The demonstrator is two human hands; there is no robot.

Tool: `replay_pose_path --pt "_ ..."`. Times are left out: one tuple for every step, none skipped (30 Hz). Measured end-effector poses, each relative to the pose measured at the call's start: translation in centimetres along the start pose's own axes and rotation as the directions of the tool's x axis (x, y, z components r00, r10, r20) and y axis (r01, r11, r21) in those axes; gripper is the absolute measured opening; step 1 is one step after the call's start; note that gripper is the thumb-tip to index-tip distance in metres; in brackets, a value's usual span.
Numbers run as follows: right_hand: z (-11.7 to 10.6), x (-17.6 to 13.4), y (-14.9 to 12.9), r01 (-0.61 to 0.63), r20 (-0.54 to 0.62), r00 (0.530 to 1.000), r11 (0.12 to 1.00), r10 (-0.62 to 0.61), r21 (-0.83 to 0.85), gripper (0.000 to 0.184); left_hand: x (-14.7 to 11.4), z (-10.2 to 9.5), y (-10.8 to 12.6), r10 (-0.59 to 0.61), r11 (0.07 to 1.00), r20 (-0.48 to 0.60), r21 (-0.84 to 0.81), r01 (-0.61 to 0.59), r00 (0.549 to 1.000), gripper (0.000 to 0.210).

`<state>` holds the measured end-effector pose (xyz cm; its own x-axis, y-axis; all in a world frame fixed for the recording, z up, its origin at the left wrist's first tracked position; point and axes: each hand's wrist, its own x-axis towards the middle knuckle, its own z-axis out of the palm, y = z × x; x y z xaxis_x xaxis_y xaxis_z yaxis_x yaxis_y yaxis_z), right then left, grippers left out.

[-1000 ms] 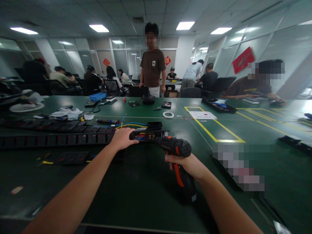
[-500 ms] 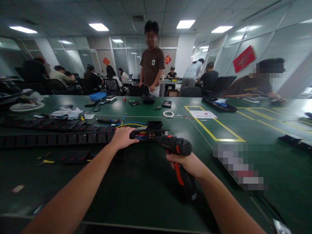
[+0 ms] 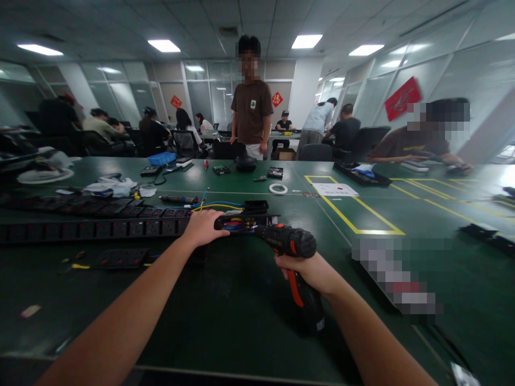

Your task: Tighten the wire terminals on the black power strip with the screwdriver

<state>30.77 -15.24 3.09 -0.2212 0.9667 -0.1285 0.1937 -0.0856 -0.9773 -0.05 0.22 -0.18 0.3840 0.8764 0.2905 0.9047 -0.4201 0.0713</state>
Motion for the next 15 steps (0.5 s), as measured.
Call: replay_pose_path --pt "0.01 0.04 0.05 -0.002 -0.002 1.000 1.000 0.002 -0.001 0.030 0.00 0.02 0.00 0.000 1.000 -0.001 0.003 0.000 1.000 0.069" --pt "0.02 0.07 0.08 -0.003 -0.004 1.000 1.000 0.003 -0.003 0.031 0.01 0.05 0.00 -0.001 1.000 -0.002 0.006 0.001 1.000 0.069" --pt "0.02 0.11 0.11 -0.006 -0.004 1.000 1.000 0.006 -0.007 0.031 0.02 0.09 0.00 -0.001 1.000 -0.004 0.010 0.001 1.000 0.069" --pt "0.01 0.13 0.13 -0.008 -0.008 1.000 1.000 0.008 -0.013 0.032 0.03 0.13 0.00 -0.001 1.000 -0.007 0.012 0.001 1.000 0.070" --pt "-0.01 0.14 0.13 -0.008 -0.010 1.000 1.000 0.008 -0.020 0.033 0.04 0.17 0.00 -0.001 1.000 -0.009 0.012 0.001 1.000 0.070" --pt "-0.04 0.14 0.13 -0.007 -0.011 1.000 1.000 0.007 -0.026 0.033 0.05 0.20 0.00 -0.001 1.000 -0.010 0.012 0.001 1.000 0.070" --pt "-0.07 0.14 0.14 -0.004 -0.012 1.000 0.999 0.004 -0.032 0.033 0.05 0.22 0.00 0.001 1.000 -0.011 0.011 -0.001 1.000 0.070" --pt "-0.12 0.14 0.15 -0.002 -0.011 1.000 0.999 0.002 -0.036 0.033 0.06 0.23 0.00 0.003 1.000 -0.011 0.010 -0.003 1.000 0.070" --pt "-0.17 0.14 0.18 -0.001 -0.010 1.000 0.999 0.001 -0.038 0.033 0.06 0.21 0.01 0.004 1.000 -0.012 0.010 -0.004 1.000 0.070" --pt "-0.22 0.15 0.21 0.000 -0.009 1.000 0.999 -0.001 -0.038 0.033 0.06 0.18 0.02 0.005 1.000 -0.011 0.010 -0.005 1.000 0.069" --pt "-0.26 0.16 0.26 0.001 -0.008 1.000 0.999 -0.002 -0.036 0.032 0.05 0.15 0.02 0.007 1.000 -0.011 0.010 -0.007 1.000 0.069" --pt "-0.29 0.18 0.31 0.002 -0.009 1.000 0.999 -0.003 -0.035 0.032 0.05 0.12 0.02 0.007 1.000 -0.011 0.011 -0.007 1.000 0.069" --pt "-0.31 0.20 0.36 0.003 -0.010 1.000 0.999 -0.004 -0.035 0.032 0.04 0.10 0.02 0.006 1.000 -0.011 0.012 -0.005 1.000 0.068" --pt "-0.32 0.22 0.40 0.003 -0.011 1.000 0.999 -0.003 -0.038 0.031 0.04 0.09 0.02 0.004 1.000 -0.011 0.012 -0.004 1.000 0.068" --pt "-0.32 0.23 0.44 0.001 -0.015 1.000 0.999 -0.001 -0.040 0.031 0.04 0.10 0.01 0.003 1.000 -0.010 0.012 -0.003 1.000 0.069"
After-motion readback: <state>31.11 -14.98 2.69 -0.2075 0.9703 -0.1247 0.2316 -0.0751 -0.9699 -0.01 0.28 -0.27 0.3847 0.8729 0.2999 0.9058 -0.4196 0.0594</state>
